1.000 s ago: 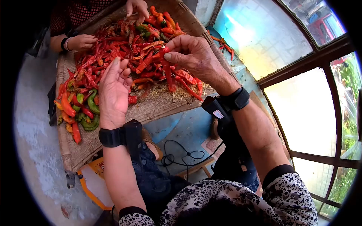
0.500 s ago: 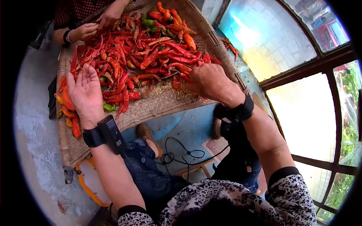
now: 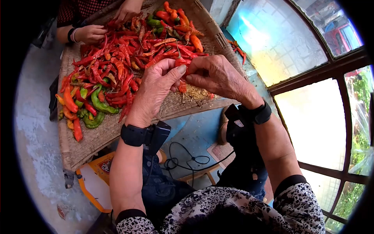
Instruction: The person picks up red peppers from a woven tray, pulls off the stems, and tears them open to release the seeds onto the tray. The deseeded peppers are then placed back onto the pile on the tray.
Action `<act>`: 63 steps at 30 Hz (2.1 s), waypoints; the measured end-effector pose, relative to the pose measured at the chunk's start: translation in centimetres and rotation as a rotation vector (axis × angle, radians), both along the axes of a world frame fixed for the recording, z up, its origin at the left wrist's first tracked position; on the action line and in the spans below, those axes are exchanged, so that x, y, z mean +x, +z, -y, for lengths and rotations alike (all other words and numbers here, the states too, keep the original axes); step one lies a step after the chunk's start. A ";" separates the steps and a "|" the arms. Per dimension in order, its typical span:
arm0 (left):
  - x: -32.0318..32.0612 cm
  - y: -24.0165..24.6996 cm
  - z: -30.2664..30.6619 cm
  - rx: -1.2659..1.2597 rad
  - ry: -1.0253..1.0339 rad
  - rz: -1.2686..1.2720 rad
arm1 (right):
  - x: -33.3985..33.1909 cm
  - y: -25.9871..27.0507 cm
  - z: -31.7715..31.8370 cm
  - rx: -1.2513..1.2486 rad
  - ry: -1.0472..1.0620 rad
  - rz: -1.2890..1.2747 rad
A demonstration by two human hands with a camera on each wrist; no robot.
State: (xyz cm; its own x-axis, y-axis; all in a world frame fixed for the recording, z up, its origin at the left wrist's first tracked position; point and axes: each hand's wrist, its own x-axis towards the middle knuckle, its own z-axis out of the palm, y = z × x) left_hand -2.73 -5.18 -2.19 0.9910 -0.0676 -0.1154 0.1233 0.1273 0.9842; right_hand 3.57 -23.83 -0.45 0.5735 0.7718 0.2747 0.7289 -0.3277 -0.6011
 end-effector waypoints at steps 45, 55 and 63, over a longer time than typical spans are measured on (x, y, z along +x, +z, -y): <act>0.2 2.3 -5.4 -0.282 0.720 0.409 | 1.3 -2.6 2.1 -0.347 -0.062 0.015; -0.8 1.9 -1.1 0.110 0.256 0.101 | 1.6 -1.7 0.7 -0.130 -0.043 -0.072; -0.4 0.8 1.5 0.156 0.132 0.207 | 1.4 0.2 0.9 0.111 -0.028 -0.198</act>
State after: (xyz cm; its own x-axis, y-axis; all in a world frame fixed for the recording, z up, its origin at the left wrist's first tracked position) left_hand -3.15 -6.64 -1.35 0.9936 0.0657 0.0914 -0.0899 -0.0263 0.9956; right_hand 4.96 -24.71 -0.27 0.6457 0.7258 0.2373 0.5848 -0.2703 -0.7648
